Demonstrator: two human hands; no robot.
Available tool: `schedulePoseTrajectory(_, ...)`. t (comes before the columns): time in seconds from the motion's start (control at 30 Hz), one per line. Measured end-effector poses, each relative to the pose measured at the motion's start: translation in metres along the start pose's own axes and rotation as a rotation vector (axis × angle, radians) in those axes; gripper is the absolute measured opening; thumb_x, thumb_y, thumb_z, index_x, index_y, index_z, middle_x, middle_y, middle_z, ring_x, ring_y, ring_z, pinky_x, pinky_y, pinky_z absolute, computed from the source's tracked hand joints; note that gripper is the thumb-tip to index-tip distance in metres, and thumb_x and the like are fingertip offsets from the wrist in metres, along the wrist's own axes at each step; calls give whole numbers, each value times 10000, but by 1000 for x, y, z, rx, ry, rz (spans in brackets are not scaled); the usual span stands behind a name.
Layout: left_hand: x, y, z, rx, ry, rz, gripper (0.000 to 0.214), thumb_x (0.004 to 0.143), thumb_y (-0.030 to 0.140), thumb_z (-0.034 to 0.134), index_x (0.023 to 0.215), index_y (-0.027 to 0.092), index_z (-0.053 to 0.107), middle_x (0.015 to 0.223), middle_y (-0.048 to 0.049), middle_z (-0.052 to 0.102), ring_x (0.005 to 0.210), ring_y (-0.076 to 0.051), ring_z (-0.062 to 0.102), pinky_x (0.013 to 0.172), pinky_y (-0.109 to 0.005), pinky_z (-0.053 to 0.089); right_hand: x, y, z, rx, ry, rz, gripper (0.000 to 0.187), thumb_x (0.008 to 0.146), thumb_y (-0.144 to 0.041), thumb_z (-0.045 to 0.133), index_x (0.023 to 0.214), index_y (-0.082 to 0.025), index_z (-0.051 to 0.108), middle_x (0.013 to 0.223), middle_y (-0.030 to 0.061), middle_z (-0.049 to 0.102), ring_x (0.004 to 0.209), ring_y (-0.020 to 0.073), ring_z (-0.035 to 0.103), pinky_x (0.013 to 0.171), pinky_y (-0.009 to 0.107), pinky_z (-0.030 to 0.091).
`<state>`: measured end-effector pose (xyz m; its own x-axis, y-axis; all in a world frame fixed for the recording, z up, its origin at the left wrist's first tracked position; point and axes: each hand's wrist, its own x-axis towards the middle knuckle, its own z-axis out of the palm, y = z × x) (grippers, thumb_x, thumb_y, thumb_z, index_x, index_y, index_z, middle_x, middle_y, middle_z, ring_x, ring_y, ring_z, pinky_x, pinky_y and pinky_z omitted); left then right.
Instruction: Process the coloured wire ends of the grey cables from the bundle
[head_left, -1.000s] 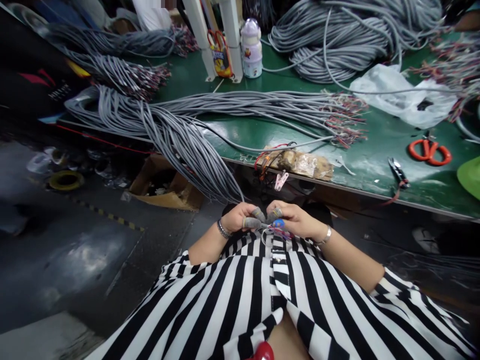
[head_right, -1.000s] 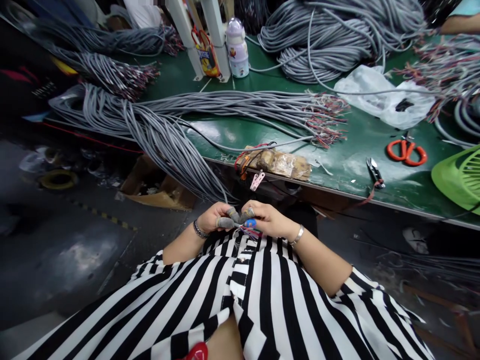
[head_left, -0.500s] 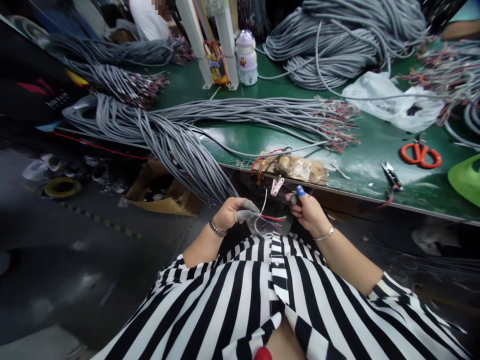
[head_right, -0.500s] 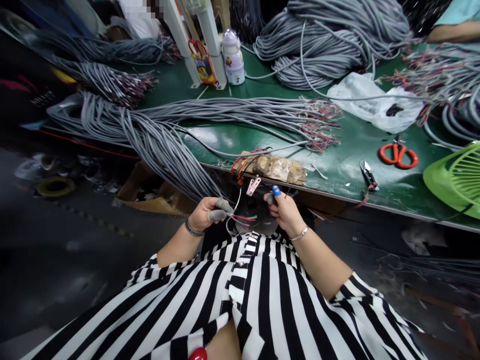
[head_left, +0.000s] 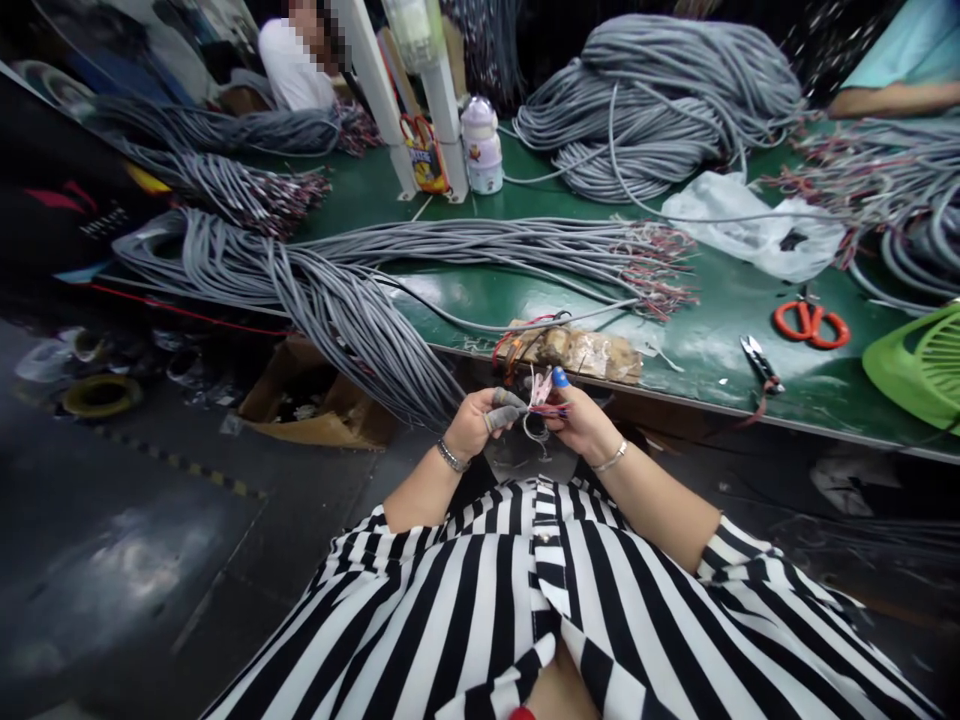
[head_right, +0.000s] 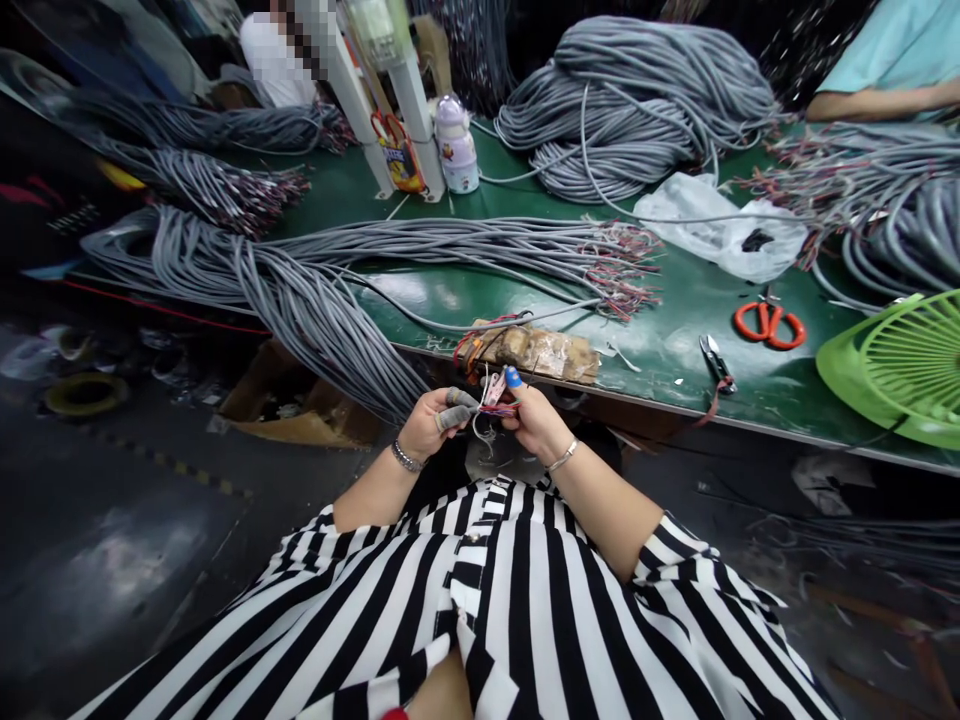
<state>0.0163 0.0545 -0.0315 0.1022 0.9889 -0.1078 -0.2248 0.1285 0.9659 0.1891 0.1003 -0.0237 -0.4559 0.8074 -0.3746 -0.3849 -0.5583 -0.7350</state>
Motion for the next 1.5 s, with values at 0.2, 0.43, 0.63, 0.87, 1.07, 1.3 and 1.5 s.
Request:
schedulePoseTrajectory(0.2, 5, -5, 5, 33, -29, -24, 400, 632, 443, 830, 775, 105, 669, 488, 50, 551, 347, -17, 381, 353, -156, 229, 4, 4, 3, 39, 11, -105, 520, 657, -640, 764, 636, -151, 586, 431, -83, 341, 388, 20, 204, 335, 167, 153)
schedulePoseTrajectory(0.43, 4, -8, 5, 42, -29, -24, 421, 630, 463, 826, 786, 108, 665, 497, 49, 555, 349, -16, 370, 347, -159, 216, 3, 12, 0, 143, 18, -32, 536, 668, -676, 727, 689, -164, 568, 534, -48, 474, 407, 24, 279, 334, 151, 172)
schedulePoseTrajectory(0.63, -12, -9, 0, 2, -76, -49, 398, 625, 441, 835, 772, 104, 681, 483, 35, 557, 334, -19, 360, 337, -160, 205, 0, 17, -14, 227, -45, 23, 552, 740, -733, 610, 763, -187, 536, 641, -14, 567, 399, 25, 295, 309, 133, 150)
schedulePoseTrajectory(0.87, -47, -16, -8, -33, -124, -85, 382, 621, 430, 840, 749, 93, 711, 494, -3, 594, 339, -31, 382, 339, -164, 223, -6, 17, -25, 197, 29, 92, 527, 735, -689, 656, 779, -180, 525, 738, 19, 630, 413, 21, 305, 314, 117, 153)
schedulePoseTrajectory(1.07, -65, -16, -6, -52, 27, -63, 390, 623, 447, 837, 768, 111, 703, 527, -3, 606, 357, -35, 404, 344, -165, 246, -9, 12, -20, 134, -30, 86, 529, 713, -687, 674, 772, -178, 542, 689, -6, 599, 414, 26, 261, 328, 144, 91)
schedulePoseTrajectory(1.3, -51, -12, 5, -111, 76, 19, 341, 681, 400, 812, 822, 132, 656, 563, 17, 613, 380, -34, 438, 374, -153, 284, -6, 1, -2, -17, -113, 40, 558, 700, -713, 661, 774, -164, 591, 625, -3, 588, 394, 28, 248, 351, 177, 63)
schedulePoseTrajectory(1.5, -35, -12, 14, -104, 83, 14, 371, 689, 423, 801, 846, 131, 634, 582, 28, 607, 380, -28, 427, 374, -156, 275, -4, 3, 2, -39, -8, 11, 551, 655, -670, 739, 652, -166, 515, 479, -69, 391, 398, 24, 241, 347, 147, 105)
